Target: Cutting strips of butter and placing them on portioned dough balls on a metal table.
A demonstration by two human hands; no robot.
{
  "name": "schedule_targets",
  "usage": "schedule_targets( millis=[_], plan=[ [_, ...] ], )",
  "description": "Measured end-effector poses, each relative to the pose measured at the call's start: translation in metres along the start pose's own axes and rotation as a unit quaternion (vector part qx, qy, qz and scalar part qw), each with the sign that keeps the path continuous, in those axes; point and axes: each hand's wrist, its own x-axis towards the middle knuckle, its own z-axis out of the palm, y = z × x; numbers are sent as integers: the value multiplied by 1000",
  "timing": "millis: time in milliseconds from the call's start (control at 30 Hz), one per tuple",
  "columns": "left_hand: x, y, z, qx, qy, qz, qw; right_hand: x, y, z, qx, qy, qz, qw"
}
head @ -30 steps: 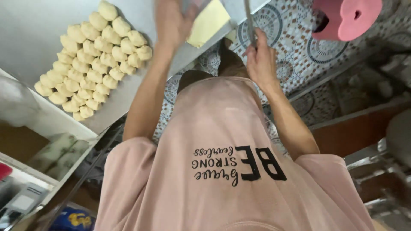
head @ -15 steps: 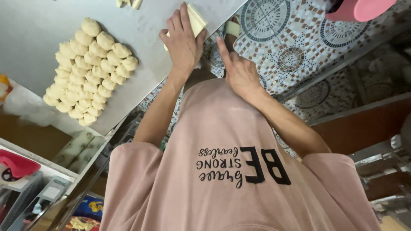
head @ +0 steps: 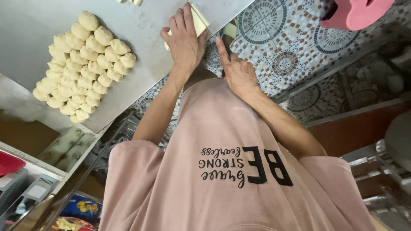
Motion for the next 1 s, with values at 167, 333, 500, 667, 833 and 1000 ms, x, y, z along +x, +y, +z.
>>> schedule_targets(
  millis=[167, 333, 500, 667, 833, 1000],
  plan=[
    [1, 2, -5, 17, 5, -6, 1000, 14, 12, 33, -40, 69, -23, 997],
    [3, 4, -9, 16, 5, -8, 1000, 23, 20, 44, -44, 110, -38, 992],
    [2, 3, -12, 10, -5, -9, 1000, 32, 22, 47, -34, 54, -27, 998],
    [1, 4, -16, 26, 6, -6, 1000, 36, 26, 53, -33, 84, -47, 995],
    [4, 5, -16, 12, 5, -15, 1000, 43, 25, 53, -52, 78, -36, 995],
    [-11, 13, -10, -60, -66, -26, 996, 25, 48, 36, 115, 55, -53, 990]
  ],
)
